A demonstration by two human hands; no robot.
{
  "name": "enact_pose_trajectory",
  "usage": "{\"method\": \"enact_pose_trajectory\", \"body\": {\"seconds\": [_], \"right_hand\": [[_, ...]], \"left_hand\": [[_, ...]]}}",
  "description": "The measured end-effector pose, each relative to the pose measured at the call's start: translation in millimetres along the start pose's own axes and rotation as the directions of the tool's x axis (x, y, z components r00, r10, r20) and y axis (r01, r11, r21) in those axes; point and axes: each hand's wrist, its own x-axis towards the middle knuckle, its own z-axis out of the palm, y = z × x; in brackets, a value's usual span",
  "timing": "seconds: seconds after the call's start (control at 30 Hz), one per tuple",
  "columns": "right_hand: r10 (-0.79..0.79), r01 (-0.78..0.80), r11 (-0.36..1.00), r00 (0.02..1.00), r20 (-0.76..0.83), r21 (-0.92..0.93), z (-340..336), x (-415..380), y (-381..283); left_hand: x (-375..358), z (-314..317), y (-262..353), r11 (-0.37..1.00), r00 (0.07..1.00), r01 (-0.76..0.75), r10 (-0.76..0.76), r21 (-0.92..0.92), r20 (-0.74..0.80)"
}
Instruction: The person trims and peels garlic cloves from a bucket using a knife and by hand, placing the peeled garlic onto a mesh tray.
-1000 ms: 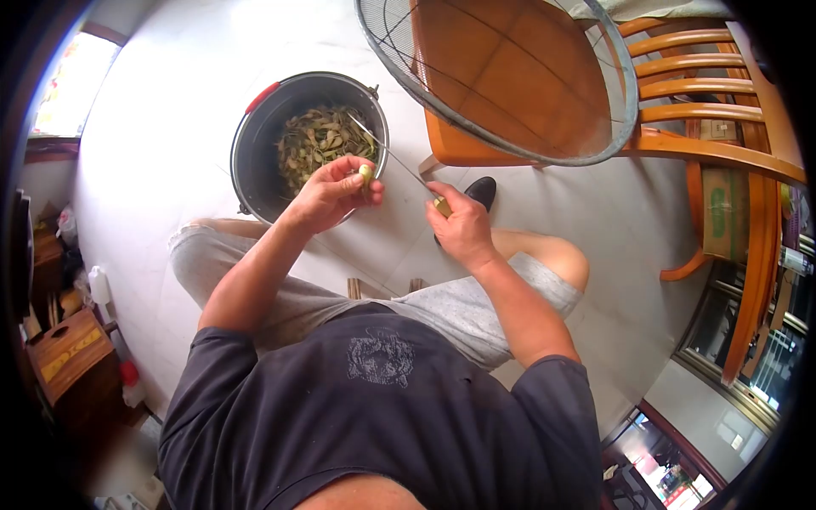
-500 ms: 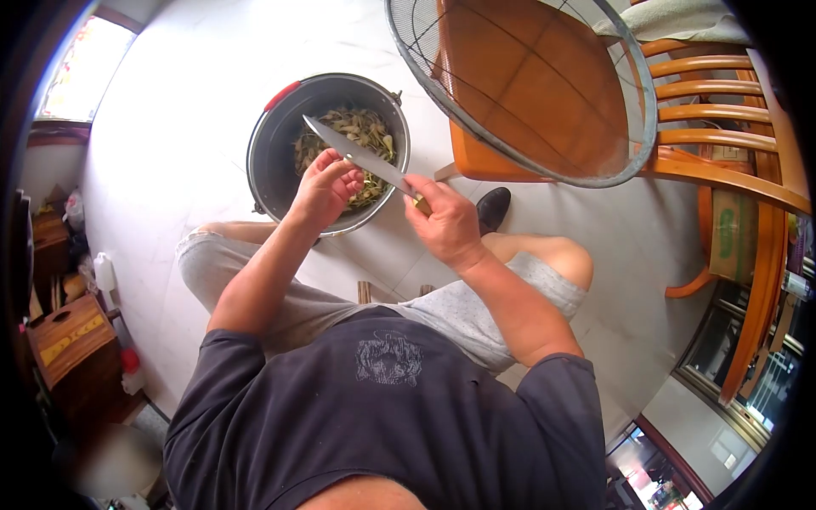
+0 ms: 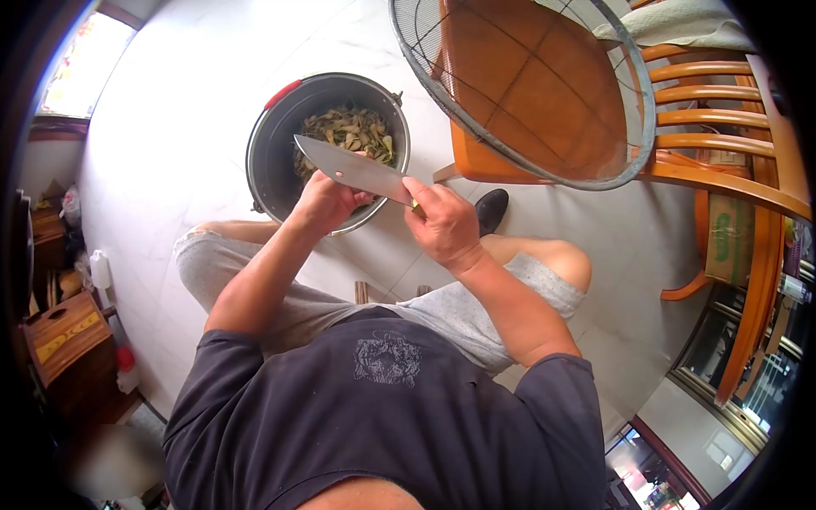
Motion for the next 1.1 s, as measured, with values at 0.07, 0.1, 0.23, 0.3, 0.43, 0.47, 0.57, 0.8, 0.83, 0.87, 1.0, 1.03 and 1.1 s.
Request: {"method": "enact_pose_trajectory", "body": {"seconds": [0.07,0.1,0.23,0.3,0.43,0.47,0.57,0.8,0.83,0.87,1.0,1.03,1.1], "right_hand": [[0.001,-0.001,1.0,1.0,-0.01,0.002,1,-2,4],[0.005,-0.005,1.0,1.0,-0.006,0.003,0,-2,4],[0.032,-0.032,0.999,0.999,0.002,-0.007,0,-7,7],[0.042,-0.042,0.999,0.999,0.001,-0.014,0,-8,8],[0.058,-0.058,0.998,0.998,0.003,-0.017,-3,-11,10],[0.065,-0.065,0.998,0.998,0.004,-0.018,-4,-12,11],[0.061,-0.061,0.998,0.998,-0.016,0.002,-5,-15,12],[0.196,-0.199,0.979,0.979,0.062,0.043,-16,-38,18],[0.214,-0.218,0.974,0.975,0.063,0.061,-17,-43,20],[0.232,-0.237,0.968,0.971,0.064,0.08,-17,-48,22],[0.599,-0.621,0.784,0.748,0.285,-0.015,-25,-70,44],[0.619,-0.64,0.767,0.723,0.307,-0.041,-30,-74,50],[0.654,-0.673,0.734,0.663,0.366,-0.093,-37,-80,52]], "left_hand": [[1,-1,-1,1.0,1.0,0.004,-0.004,0.013,0.012],[0,1,-1,1.0,1.0,-0.001,0.001,0.015,0.012],[1,4,-3,0.996,1.0,-0.01,0.011,0.083,-0.003],[5,0,-5,0.988,1.0,0.007,-0.007,0.153,0.001],[7,-1,-9,0.983,1.0,0.0,-0.005,0.183,0.028],[7,0,-10,0.983,1.0,-0.001,-0.004,0.182,0.026],[10,1,-13,0.98,1.0,-0.011,0.007,0.198,0.022],[14,7,-29,0.846,0.998,-0.054,0.06,0.53,0.006],[12,11,-31,0.808,0.998,-0.049,0.068,0.587,-0.011],[10,15,-31,0.78,0.998,-0.057,0.064,0.623,0.011],[5,31,-32,0.829,0.994,-0.089,0.036,0.552,0.106],[5,32,-30,0.84,0.988,-0.11,0.036,0.532,0.147],[1,34,-26,0.861,0.977,-0.141,0.04,0.488,0.212]]}}
